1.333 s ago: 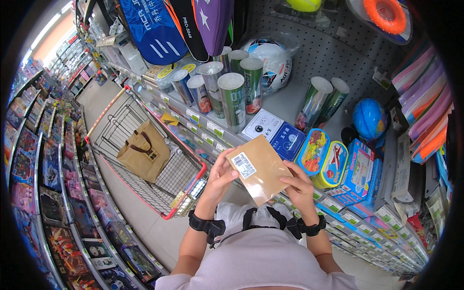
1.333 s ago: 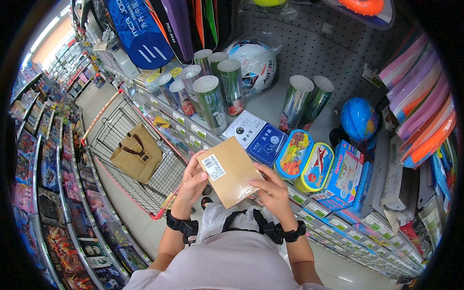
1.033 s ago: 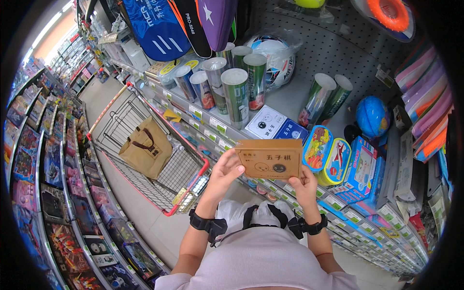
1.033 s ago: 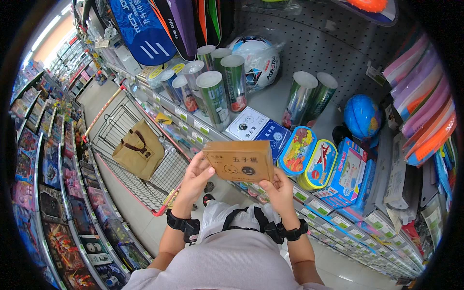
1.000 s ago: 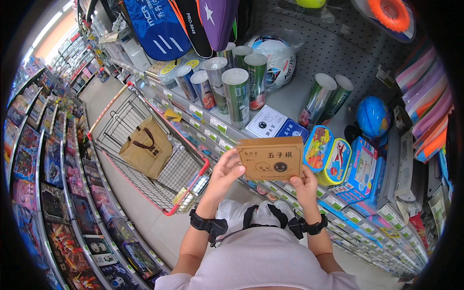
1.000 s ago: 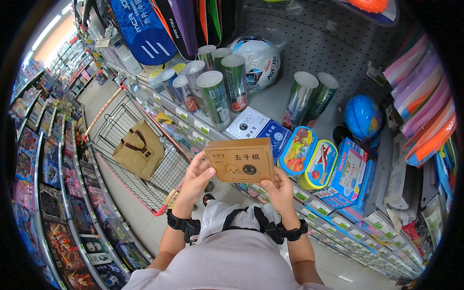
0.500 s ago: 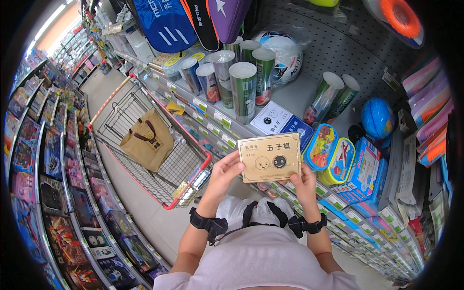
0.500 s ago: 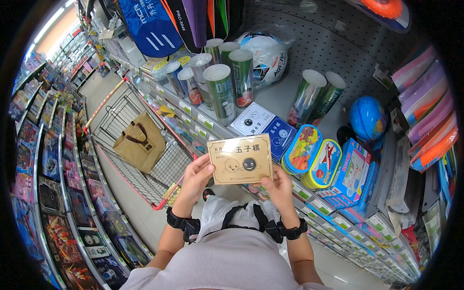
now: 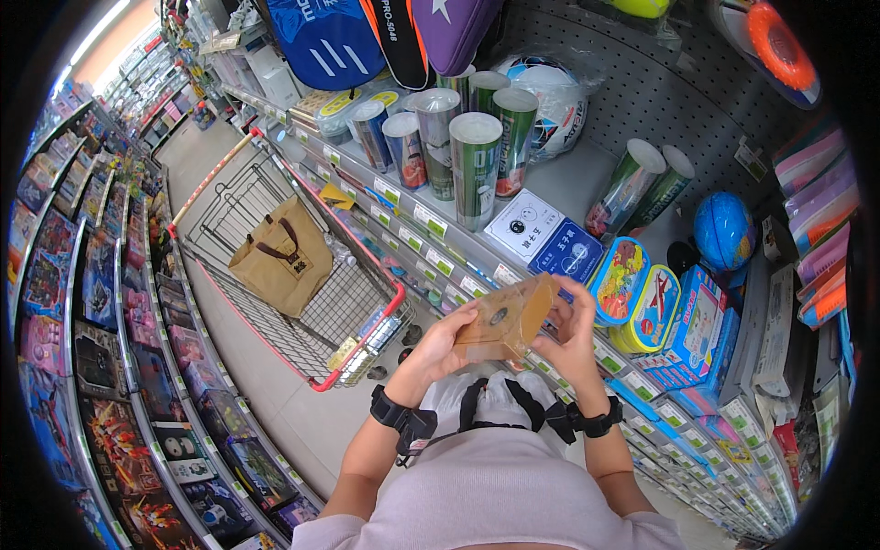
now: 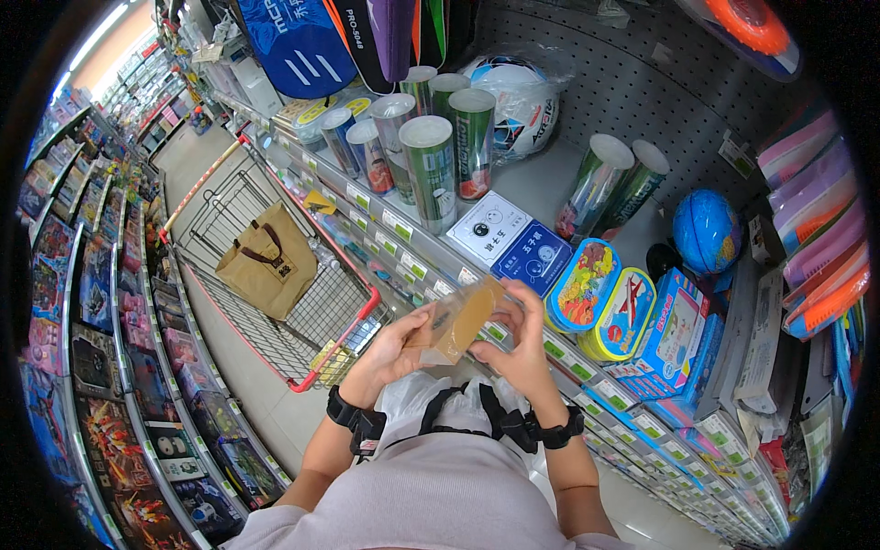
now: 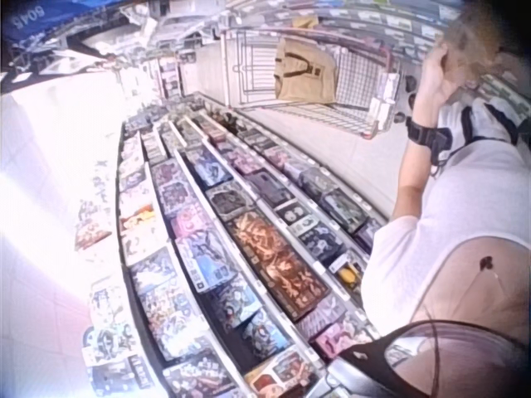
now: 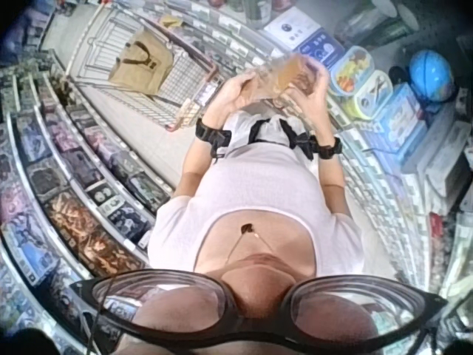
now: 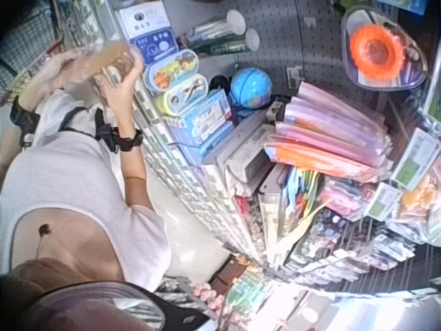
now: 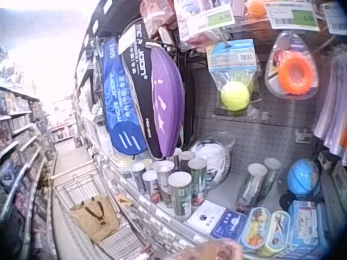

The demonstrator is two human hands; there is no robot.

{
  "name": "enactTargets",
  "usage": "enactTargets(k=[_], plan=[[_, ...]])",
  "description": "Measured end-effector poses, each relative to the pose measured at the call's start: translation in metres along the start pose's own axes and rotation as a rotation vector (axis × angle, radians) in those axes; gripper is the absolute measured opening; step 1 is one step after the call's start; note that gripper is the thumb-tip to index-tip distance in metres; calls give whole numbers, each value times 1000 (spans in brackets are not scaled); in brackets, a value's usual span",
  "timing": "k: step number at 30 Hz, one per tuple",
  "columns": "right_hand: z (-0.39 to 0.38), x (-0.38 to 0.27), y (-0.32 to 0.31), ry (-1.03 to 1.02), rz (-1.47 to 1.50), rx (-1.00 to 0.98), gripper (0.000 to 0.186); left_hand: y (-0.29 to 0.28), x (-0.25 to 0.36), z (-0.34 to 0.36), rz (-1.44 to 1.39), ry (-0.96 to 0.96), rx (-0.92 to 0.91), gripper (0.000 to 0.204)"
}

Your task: The person selects multiple boxed items from a supermarket shelf one by one, turning each one over to see the back before placing it into the shopping cart.

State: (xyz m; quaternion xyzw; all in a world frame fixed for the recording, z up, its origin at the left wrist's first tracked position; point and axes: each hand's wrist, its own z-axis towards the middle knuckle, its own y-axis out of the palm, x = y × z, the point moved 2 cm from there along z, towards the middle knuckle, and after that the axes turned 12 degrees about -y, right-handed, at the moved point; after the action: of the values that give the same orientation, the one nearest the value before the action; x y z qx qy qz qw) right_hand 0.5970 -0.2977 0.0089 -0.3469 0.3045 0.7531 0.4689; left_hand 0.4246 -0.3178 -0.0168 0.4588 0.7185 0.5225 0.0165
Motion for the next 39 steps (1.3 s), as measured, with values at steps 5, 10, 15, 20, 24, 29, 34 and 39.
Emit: enactTargets(k=[5, 10, 15, 20, 24, 29, 34, 39], plan=[[8, 1, -11, -2, -119, -113, 68, -29, -14, 2, 99, -218, -171, 38], [4, 14, -10, 125, -114, -119, 45, -32, -21, -6, 247, -297, -27, 43], [9, 26, -5, 324, -95, -6, 28, -43, -19, -20, 145, -295, -157, 77], [14, 45, 10, 583, 0, -42, 23, -62, -16, -30, 29, -282, -105, 83], [18, 60, 24, 677, 26, -106, 25, -84, -18, -37, -195, -261, -205, 84], [25, 81, 47, 699, 91, -159, 32, -102, -12, -53, -137, -273, 18, 85], [36, 108, 74, 711, 76, -273, 36, -123, 0, -67, -177, -225, 143, 83], [54, 139, 108, 755, 108, -375, 36, -156, 32, -80, -194, -163, 235, 62]])
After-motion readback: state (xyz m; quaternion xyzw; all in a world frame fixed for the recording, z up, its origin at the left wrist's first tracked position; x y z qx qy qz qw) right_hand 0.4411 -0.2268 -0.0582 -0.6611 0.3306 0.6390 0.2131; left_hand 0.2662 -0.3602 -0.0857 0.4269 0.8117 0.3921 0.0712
